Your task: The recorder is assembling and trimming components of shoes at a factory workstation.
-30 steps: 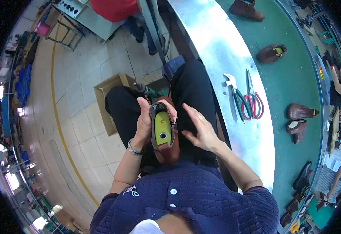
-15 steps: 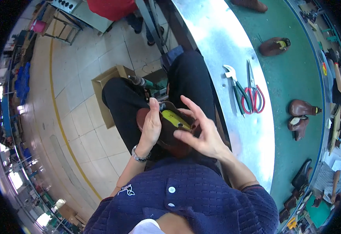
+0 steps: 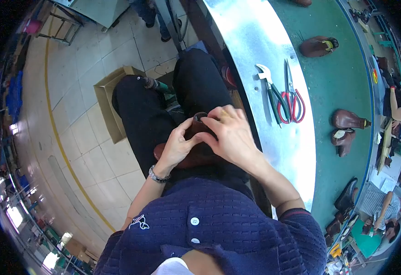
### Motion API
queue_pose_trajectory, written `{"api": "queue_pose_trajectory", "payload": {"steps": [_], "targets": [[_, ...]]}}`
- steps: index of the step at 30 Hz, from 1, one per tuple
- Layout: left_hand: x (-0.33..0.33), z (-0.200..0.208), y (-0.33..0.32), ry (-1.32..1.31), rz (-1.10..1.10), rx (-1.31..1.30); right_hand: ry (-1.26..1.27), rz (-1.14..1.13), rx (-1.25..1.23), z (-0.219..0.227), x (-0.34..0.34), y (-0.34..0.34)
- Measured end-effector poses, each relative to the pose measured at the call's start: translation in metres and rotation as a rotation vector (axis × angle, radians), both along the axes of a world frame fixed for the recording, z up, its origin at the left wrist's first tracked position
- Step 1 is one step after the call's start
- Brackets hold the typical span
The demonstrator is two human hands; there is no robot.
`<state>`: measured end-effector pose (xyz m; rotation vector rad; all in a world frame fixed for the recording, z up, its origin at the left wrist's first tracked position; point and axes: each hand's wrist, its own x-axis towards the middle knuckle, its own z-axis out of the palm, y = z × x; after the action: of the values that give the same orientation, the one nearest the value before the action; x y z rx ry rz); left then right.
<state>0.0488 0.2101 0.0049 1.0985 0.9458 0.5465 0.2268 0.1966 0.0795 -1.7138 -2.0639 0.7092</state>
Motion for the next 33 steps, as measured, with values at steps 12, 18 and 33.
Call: {"api": "queue_pose_trajectory", "payload": {"steps": [12, 18, 33], "targets": [[-0.004, -0.025, 0.017, 0.059, 0.151, 0.123, 0.196, -0.041, 0.233, -0.051, -0.034, 0.036], [0.002, -0.027, 0.025, 0.017, 0.278, 0.036, 0.12, -0.133, 0.301, -0.059, -0.045, 0.049], [0.004, 0.012, 0.033, 0.168, 0.03, 0.229, 0.44, -0.31, -0.059, -0.029, -0.023, 0.051]]}}
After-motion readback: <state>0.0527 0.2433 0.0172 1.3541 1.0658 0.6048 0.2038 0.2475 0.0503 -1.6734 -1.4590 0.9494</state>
